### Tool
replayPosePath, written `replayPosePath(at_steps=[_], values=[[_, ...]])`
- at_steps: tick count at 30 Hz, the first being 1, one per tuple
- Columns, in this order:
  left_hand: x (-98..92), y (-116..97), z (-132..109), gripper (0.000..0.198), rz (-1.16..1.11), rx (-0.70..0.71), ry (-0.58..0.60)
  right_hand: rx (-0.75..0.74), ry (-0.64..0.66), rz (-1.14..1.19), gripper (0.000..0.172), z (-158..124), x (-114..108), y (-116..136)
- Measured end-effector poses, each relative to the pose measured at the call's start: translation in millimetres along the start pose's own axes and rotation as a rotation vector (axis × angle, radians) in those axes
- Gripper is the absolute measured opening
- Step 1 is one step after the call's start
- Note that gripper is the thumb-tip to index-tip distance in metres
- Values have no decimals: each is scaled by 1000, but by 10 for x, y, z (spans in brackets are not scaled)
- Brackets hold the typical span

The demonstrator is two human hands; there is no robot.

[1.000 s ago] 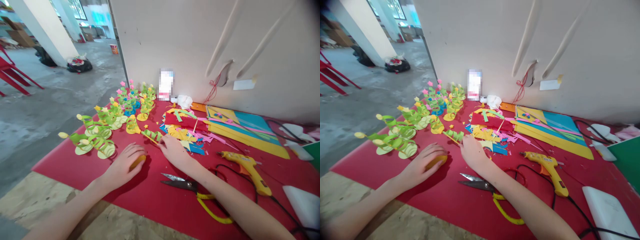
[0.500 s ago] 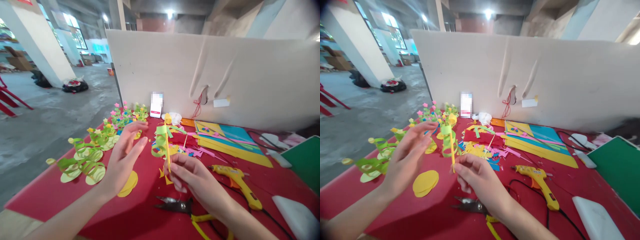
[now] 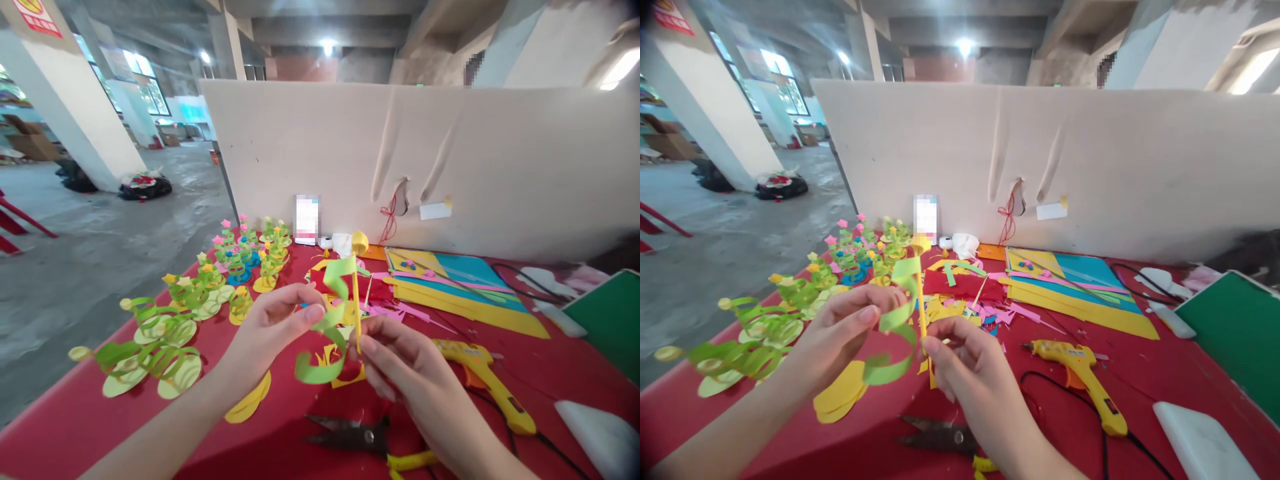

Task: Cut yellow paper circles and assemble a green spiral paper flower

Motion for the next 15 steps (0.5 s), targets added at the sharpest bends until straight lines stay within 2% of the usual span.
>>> replayPosePath(at_steps=[5, 7, 11, 15], values=[[69, -59, 2, 10, 444, 279, -77, 28, 111, 33, 14, -16, 18, 0], [116, -51, -24, 7, 518, 366, -70, 57, 139, 32, 15, -27, 41, -20], [169, 6, -90, 15, 390, 284, 14, 53, 102, 44, 16, -42, 73, -44], [181, 32, -146, 17, 331, 242, 3, 19, 30, 44, 17, -53, 77, -63]])
Point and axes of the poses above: each hand's wrist, its own z-axis towards the middle knuckle, its own x-axis out of the palm, y = z × x, the point moved 1 cm from there along z, towards the middle knuckle, and after that the axes turned 2 degrees about -y, right-handed, at the moved point
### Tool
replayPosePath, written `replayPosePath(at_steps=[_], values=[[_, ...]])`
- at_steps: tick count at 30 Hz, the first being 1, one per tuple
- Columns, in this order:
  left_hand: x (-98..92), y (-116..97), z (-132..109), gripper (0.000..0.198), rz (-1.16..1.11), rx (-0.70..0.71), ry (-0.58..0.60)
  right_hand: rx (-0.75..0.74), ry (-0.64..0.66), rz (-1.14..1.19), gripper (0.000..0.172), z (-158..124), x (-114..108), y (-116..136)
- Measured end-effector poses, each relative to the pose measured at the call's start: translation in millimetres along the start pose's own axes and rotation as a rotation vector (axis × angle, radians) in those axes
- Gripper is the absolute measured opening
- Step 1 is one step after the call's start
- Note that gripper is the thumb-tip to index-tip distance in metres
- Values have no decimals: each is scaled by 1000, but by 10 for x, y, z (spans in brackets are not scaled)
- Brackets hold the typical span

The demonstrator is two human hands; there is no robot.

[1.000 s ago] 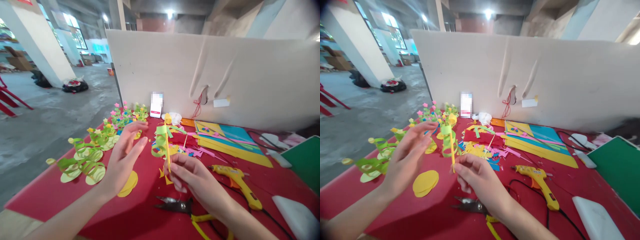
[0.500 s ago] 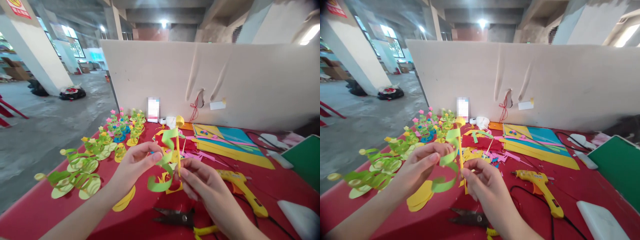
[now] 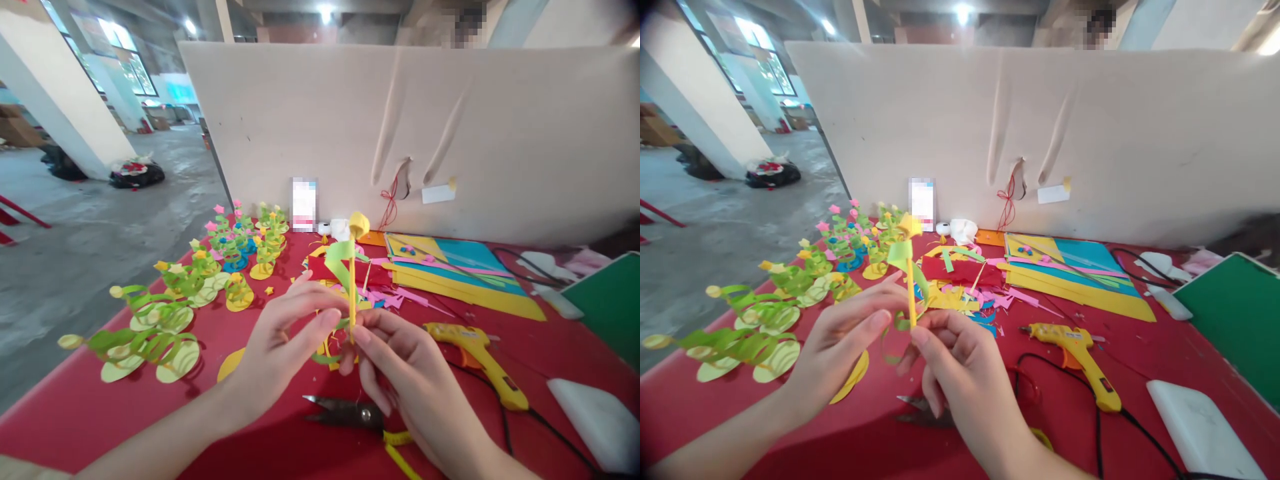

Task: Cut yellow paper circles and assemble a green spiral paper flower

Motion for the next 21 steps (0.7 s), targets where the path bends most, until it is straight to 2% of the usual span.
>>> replayPosePath(at_steps=[4, 8, 14, 18, 21], values=[[42, -20, -15, 7, 3, -10, -6, -17, -22, -8, 15, -3, 14, -38], [63, -34, 5, 6, -12, -69, -20, -14, -54, -90, 18, 6, 20, -23], [52, -51, 23, 4, -28, -143, -12, -221, -273, -374, 14, -11, -97, 131], [114, -50, -28, 5, -87, -160, 116, -345, -285, -359, 5, -31, -175, 169], [170, -35, -83, 6, -122, -220, 229, -331, -243, -307, 5, -33, -197, 160]])
Point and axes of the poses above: each hand's wrist, its own z-axis towards the middle knuckle, its own x-axis out of the palm, y = z × x, the point moved 1 cm from there along z, towards the middle knuckle, and after that the axes turned 2 degrees about -y, right-handed, at the moved point
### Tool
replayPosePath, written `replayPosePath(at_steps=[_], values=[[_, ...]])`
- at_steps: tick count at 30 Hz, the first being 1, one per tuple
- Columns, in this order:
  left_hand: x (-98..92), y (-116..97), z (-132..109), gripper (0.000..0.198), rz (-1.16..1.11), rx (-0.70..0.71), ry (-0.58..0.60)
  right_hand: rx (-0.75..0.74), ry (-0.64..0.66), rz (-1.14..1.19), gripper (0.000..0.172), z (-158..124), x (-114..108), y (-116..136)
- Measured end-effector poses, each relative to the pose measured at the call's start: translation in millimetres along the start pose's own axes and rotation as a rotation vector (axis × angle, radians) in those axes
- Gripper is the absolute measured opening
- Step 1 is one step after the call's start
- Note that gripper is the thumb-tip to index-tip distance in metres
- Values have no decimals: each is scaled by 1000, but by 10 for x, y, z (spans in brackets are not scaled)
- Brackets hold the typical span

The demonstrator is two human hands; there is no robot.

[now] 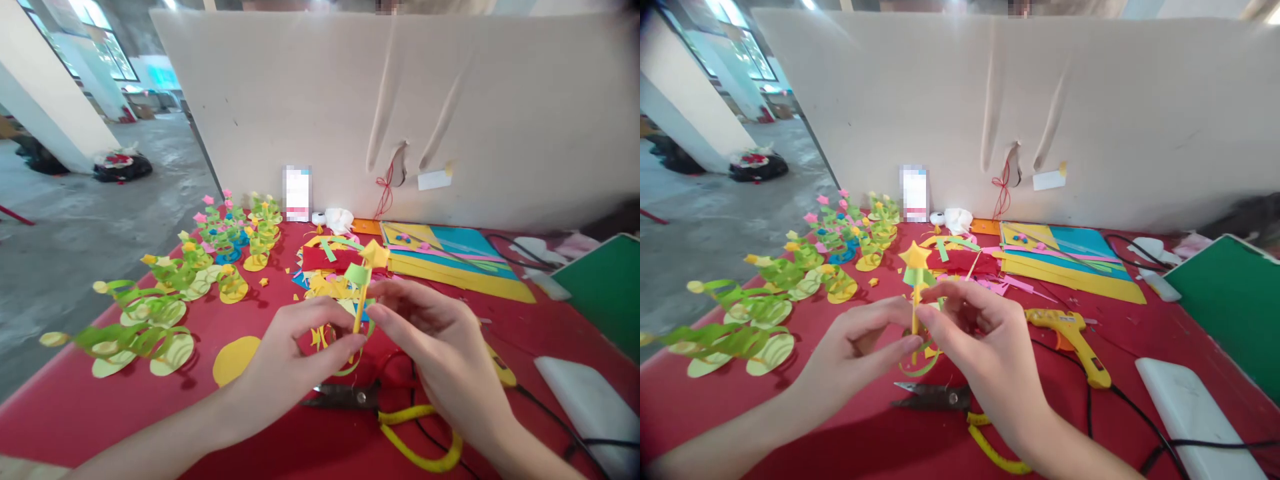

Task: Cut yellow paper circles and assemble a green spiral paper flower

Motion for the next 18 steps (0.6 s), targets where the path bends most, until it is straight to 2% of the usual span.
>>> replayPosePath(at_steps=[3, 11, 15, 18], values=[[36, 20, -15, 7, -14, -28, 35, 69, 48, 78, 3, 5, 1, -4], [48, 1, -1, 3, 50, 3, -34, 95, 66, 201, 4, 14, -2, -31], [46, 5, -16, 8, 63, 25, -14, 114, 75, 188, 1, 15, 47, -65], [30, -4, -10, 10, 75, 28, -15, 68, 56, 66, 6, 37, 13, 14]])
Point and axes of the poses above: each hand's wrist, its own z-axis towards the middle knuckle, its own x-axis out of the palm, y = z × x, the point moved 1 cm from there along z, towards the middle knuckle, and after that the axes turned 2 degrees about -y, right-handed, at the moved point
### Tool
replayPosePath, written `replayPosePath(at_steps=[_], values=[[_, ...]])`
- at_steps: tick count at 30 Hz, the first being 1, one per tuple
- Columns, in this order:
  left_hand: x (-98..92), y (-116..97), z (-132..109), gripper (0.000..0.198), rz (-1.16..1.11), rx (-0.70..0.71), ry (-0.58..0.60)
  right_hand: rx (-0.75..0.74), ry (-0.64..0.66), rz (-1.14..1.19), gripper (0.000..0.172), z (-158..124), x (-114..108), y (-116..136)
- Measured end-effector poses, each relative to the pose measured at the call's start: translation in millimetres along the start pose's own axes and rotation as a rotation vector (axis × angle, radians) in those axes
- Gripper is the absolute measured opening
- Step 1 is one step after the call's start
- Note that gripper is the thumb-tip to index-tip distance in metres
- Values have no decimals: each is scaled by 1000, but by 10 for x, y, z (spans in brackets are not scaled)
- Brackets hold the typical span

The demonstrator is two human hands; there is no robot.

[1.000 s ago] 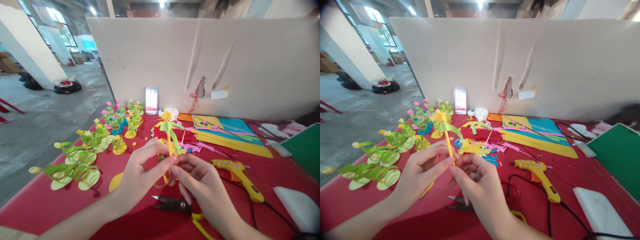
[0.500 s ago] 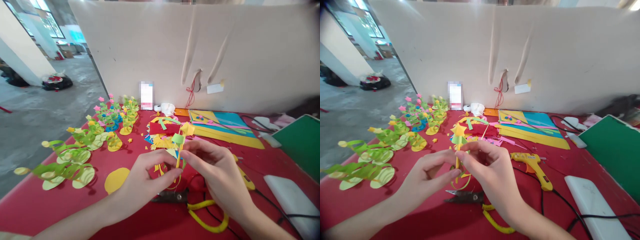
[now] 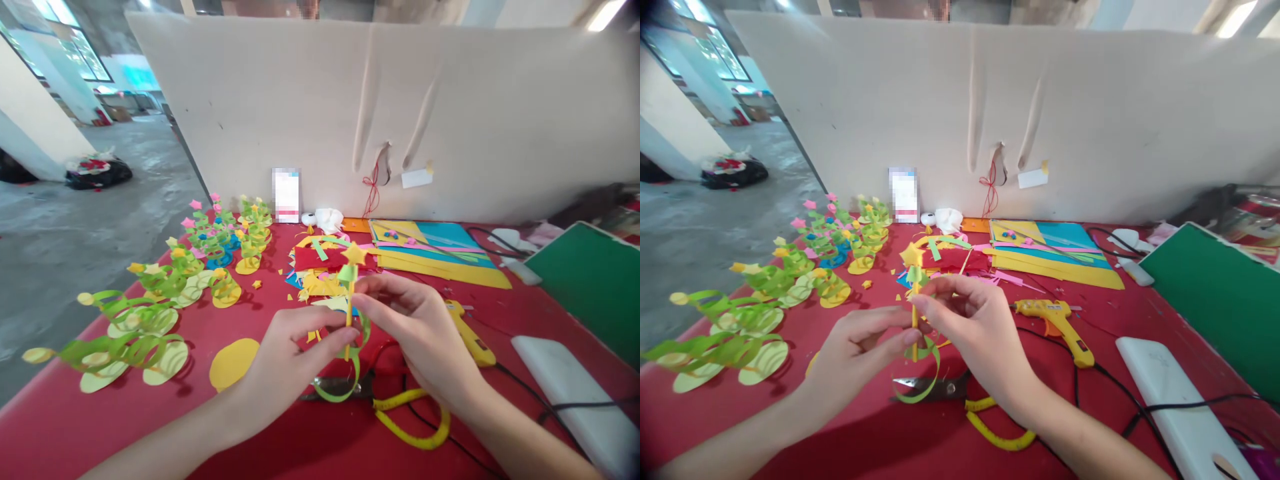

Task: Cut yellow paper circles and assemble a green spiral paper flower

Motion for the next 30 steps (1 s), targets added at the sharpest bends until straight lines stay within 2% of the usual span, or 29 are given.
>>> replayPosePath(at_steps=[2, 4, 5, 6, 8, 11, 14, 18, 22, 25, 28, 30], values=[[-14, -4, 12, 11, 10, -7, -23, -99, -114, -210, 9, 10, -139, 99], [-22, 3, 22, 12, 22, -24, -51, -214, -292, -549, 12, 9, -397, 163], [-23, 12, 26, 12, 28, -37, -61, -245, -339, -788, 12, 2, -559, 155], [-22, 26, 27, 11, 31, -51, -69, -209, -341, -1040, 15, -8, -737, 106], [-13, 62, 23, 10, 27, -76, -58, -89, -320, -1188, 15, -47, -1111, -100], [6, 129, 3, 14, 69, -140, -36, 96, -309, -1290, 14, -128, -1568, -553], [13, 178, -22, 22, 195, -264, -89, 204, -272, -1279, 18, -178, -1780, -931], [14, 170, -19, 23, 215, -290, -93, 232, -293, -1191, 22, -207, -1825, -1116], [8, 156, 13, 18, 170, -262, -116, 216, -414, -1031, 23, -271, -1793, -1051], [9, 143, 15, 14, 82, -240, -109, 158, -422, -851, 26, -327, -1631, -846], [7, 93, -9, 9, -40, -171, -93, 115, -334, -711, 24, -364, -1321, -521], [0, 49, -29, 7, -101, -127, -90, 103, -306, -668, 32, -368, -1092, -306]])
Point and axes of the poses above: each hand's wrist, its own z-axis towards the middle knuckle, its own x-axis out of the palm, y = z × x, the point moved 1 cm from there along z, towards the middle knuckle, and after that the axes turned 2 degrees about -y, right-handed, at the moved point
